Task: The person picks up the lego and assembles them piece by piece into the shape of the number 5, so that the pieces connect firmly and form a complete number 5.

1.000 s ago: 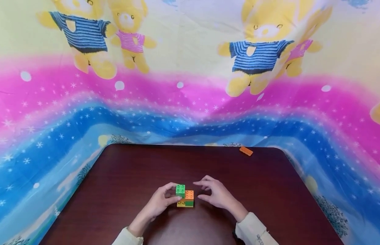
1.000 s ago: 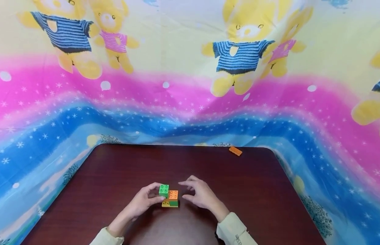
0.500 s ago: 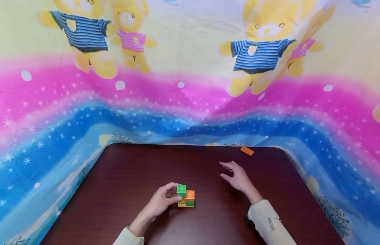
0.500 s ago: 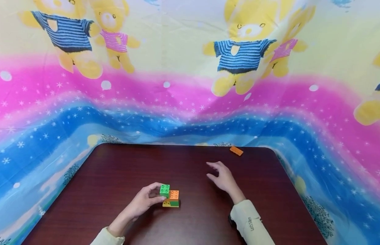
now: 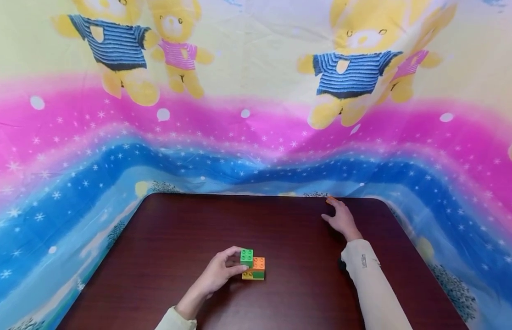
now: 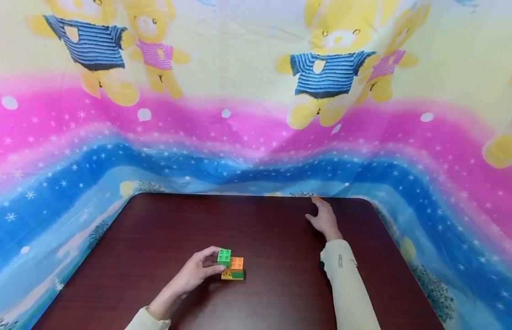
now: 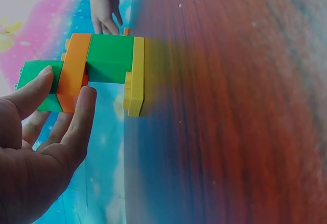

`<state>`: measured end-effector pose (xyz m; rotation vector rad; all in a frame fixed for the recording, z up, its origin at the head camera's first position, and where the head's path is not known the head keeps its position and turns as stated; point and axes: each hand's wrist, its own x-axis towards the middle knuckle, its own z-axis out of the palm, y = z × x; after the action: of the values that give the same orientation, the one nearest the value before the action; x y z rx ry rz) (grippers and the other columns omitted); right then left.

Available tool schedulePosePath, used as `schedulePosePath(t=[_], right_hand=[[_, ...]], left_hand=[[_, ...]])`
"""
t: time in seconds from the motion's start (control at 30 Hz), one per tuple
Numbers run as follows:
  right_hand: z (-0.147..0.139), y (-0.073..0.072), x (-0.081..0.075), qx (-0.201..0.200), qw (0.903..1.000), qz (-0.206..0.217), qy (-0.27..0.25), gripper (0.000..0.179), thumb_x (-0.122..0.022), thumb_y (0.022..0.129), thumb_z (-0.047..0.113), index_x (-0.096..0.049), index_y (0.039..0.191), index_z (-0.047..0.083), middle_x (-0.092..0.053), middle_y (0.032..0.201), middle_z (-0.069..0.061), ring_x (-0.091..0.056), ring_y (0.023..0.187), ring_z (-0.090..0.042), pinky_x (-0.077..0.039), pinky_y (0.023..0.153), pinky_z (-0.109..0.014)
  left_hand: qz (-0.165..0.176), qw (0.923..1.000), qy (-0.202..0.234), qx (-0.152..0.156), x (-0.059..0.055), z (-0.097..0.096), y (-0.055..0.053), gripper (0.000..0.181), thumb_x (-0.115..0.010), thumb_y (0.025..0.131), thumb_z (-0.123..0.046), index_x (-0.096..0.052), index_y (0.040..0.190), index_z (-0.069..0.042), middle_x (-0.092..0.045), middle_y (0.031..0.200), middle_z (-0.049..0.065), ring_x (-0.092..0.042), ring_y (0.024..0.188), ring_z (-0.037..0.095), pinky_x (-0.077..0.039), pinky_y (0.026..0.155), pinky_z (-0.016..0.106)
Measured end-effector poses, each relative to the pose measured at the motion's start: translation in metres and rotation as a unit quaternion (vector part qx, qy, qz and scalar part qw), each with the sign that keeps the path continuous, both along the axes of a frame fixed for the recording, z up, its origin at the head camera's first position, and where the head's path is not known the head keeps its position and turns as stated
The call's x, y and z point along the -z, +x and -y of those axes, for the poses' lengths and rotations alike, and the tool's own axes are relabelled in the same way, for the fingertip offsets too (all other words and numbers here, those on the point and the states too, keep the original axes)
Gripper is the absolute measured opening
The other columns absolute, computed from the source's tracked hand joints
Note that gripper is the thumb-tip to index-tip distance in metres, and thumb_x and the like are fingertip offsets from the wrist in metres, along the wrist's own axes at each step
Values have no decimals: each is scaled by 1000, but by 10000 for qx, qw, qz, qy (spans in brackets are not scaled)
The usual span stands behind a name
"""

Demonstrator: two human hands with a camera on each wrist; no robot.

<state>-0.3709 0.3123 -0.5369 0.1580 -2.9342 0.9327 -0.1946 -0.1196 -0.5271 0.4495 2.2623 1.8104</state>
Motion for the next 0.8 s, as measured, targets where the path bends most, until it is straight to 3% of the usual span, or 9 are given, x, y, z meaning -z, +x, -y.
schedulePosePath(t=[0.1,0.37,0.8], right_hand=[[-14,-10,4,140,9996,222,60,74,-63,104,22,-24,164,5,-21,164,-35,-22,147,-59,-27,114,-73],[-30,-15,2,158,9977,536,391,71,-59,105,25,-23,164,4,-17,164,-37,-21,145,-61,-27,114,-74],[-22,-20,-6,288,9967,311,698,58,-62,104,20,-43,153,-5,-41,146,-38,-39,132,-57,-38,107,-69]], left_hand=[[0,9999,-94,45,0,-1,0,34,-77,94,-14,-67,126,-9,-70,116,12,-72,104,21,-59,82,30],[10,9999,-104,42,2,-2,0,33,-78,93,-15,-67,124,-10,-70,114,10,-72,103,21,-58,81,24],[-134,9998,-113,7,-1,-2,0,33,-77,94,-13,-67,125,-9,-70,115,11,-71,102,19,-58,79,25]])
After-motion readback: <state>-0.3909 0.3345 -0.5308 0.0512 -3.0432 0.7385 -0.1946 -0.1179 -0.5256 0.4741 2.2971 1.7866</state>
